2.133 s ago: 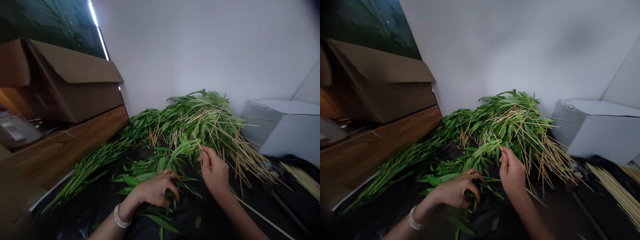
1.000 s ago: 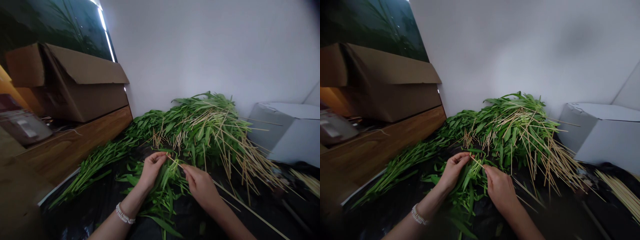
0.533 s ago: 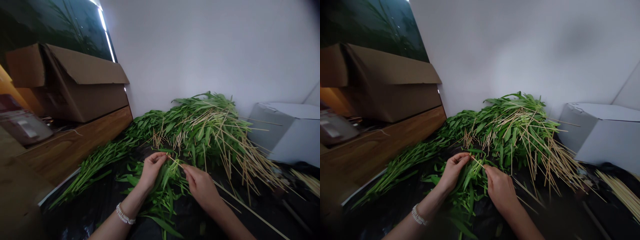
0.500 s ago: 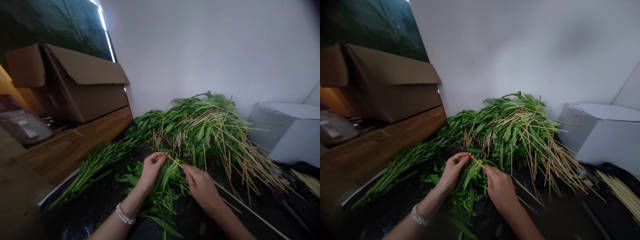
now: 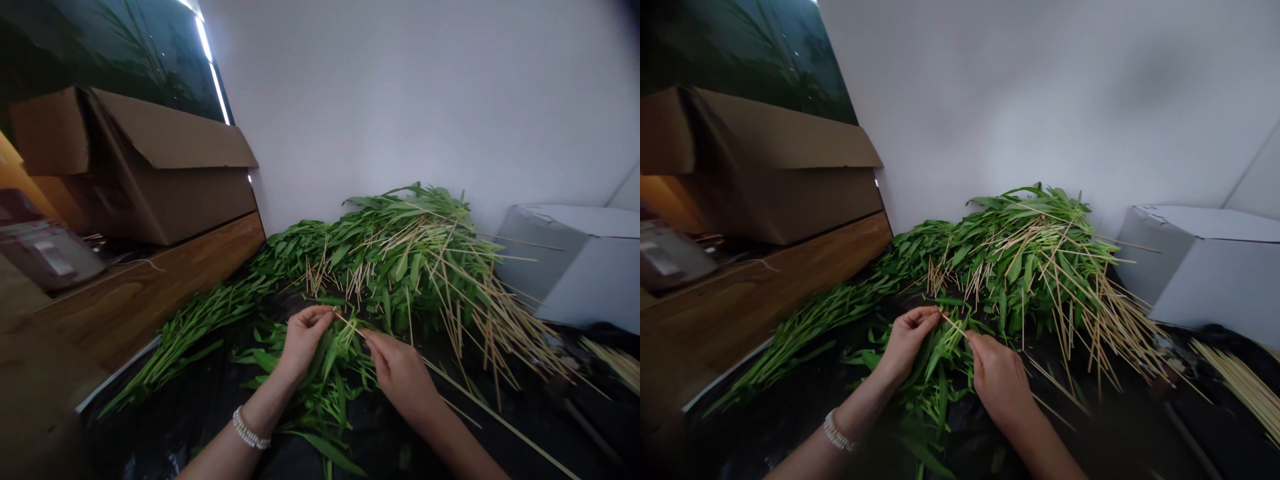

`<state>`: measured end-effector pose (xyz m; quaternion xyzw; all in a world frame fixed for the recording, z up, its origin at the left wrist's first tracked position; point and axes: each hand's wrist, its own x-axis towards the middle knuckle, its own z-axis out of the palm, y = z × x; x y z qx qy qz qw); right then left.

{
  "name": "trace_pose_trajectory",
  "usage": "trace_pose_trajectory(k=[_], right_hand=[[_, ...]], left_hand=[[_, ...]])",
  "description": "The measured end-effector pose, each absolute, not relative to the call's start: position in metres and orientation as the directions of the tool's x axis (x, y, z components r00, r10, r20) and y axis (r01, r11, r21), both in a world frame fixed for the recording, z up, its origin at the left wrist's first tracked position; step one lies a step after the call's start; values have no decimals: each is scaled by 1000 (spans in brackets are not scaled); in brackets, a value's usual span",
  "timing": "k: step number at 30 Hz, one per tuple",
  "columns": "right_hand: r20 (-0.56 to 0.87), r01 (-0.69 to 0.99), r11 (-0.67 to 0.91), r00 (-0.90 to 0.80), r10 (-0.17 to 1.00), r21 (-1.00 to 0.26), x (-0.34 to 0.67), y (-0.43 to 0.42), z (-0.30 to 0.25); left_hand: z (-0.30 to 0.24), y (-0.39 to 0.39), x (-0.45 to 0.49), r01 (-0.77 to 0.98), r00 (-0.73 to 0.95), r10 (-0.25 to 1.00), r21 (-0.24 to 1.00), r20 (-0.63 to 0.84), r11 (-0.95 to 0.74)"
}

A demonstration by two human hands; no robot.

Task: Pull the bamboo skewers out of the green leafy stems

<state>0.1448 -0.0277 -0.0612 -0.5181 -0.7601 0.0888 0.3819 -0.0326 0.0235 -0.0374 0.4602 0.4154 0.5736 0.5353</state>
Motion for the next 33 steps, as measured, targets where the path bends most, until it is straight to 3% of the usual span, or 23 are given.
trace_pose_trajectory(k=[10,16,20,33], right_hand=[[510,742,448,-167,844,-499,142,-26,-69],[526,709,468,-159,835,-527,142,-26,-66],[509,704,471,-179,842,-531,141,-28,-63],[539,738,476,-181,822,-478,138,-30,-66]], left_hand=[[-38,21,-29,64,-52,951,951,304,-301],[-40,23,-33,-253,64,993,964,99,-79],[-42,27,-34,-359,101,995,933,-3,39],[-39,21,-32,-366,282,952,903,-123,225]])
